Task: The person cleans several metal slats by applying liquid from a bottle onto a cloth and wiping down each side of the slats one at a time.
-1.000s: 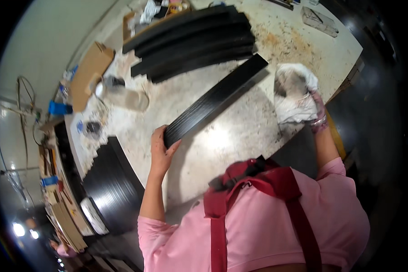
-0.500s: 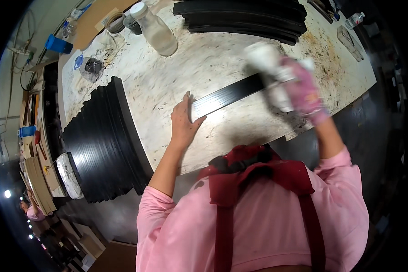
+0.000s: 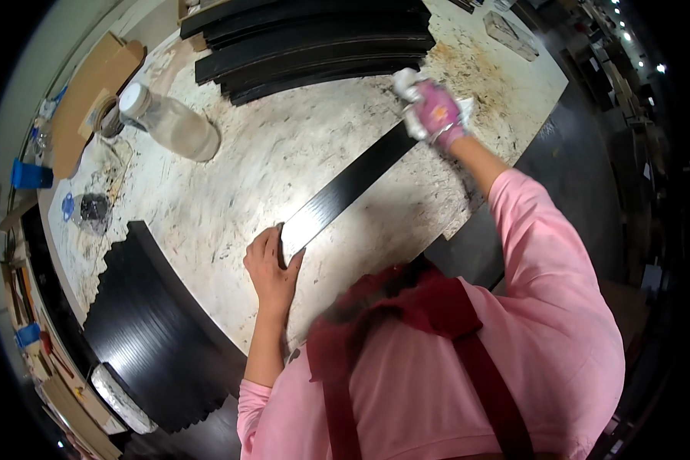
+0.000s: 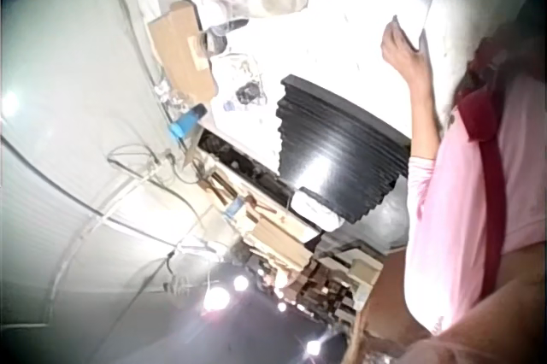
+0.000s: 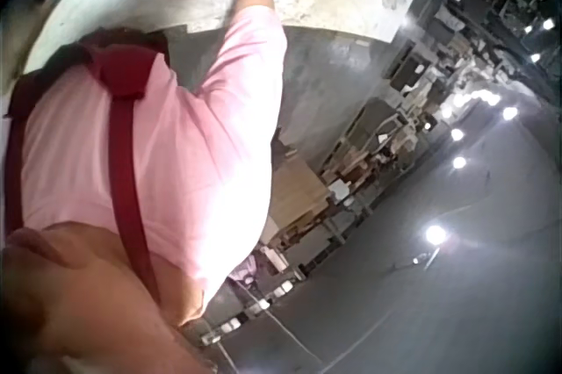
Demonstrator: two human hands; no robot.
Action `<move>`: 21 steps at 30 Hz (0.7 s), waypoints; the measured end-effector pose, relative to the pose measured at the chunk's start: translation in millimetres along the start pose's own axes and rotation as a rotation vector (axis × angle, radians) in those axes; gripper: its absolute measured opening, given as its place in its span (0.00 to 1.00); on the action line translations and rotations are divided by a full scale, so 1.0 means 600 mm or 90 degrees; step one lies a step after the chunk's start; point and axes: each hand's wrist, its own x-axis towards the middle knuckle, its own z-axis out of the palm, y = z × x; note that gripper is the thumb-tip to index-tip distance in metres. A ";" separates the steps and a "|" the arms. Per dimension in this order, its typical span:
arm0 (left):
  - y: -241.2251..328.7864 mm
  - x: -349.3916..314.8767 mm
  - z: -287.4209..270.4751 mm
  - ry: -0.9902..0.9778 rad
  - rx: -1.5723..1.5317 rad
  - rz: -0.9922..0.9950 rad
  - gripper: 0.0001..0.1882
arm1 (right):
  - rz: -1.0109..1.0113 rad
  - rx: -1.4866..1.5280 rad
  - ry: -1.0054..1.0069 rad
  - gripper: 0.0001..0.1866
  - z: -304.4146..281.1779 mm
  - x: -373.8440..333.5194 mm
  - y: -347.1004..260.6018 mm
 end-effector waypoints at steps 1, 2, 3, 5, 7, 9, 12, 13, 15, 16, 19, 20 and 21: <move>0.000 0.004 0.001 0.001 -0.006 0.009 0.35 | 0.112 0.168 -0.117 0.11 0.026 -0.030 -0.039; -0.004 -0.001 0.000 0.006 -0.003 -0.019 0.34 | -0.033 0.176 -0.159 0.10 0.013 -0.096 -0.161; 0.002 -0.001 -0.002 -0.004 -0.009 -0.026 0.32 | -0.249 -0.012 -0.095 0.11 0.081 -0.145 -0.182; -0.005 -0.009 -0.005 -0.002 -0.007 -0.044 0.32 | -0.406 -0.019 -0.278 0.13 0.034 -0.207 -0.294; 0.000 -0.006 -0.006 -0.020 -0.020 -0.040 0.32 | -0.372 0.096 -0.001 0.14 0.085 -0.172 -0.180; 0.001 -0.010 -0.007 -0.021 -0.010 -0.025 0.32 | -0.081 0.143 0.084 0.10 0.052 -0.101 -0.065; 0.007 0.002 -0.002 -0.007 -0.015 0.003 0.32 | 0.139 -0.050 -0.051 0.24 -0.078 0.004 0.141; 0.007 -0.002 -0.005 -0.002 -0.010 -0.012 0.31 | 0.255 -0.045 -0.042 0.22 -0.097 0.009 0.174; 0.004 0.002 -0.007 0.004 -0.011 -0.012 0.30 | 0.183 -0.055 0.074 0.22 -0.122 -0.014 0.169; -0.005 0.001 -0.012 -0.014 -0.063 -0.001 0.27 | 0.238 0.211 0.099 0.22 -0.120 -0.029 0.151; -0.039 0.010 -0.043 -0.066 -0.419 -0.141 0.14 | 0.148 0.765 0.054 0.20 -0.132 -0.097 0.010; -0.042 0.030 -0.069 -0.066 -0.392 -0.201 0.14 | 0.204 0.791 -0.006 0.17 -0.132 -0.122 -0.030; -0.054 0.057 -0.085 0.002 -0.441 -0.253 0.17 | 0.222 0.744 -0.028 0.16 -0.118 -0.140 -0.038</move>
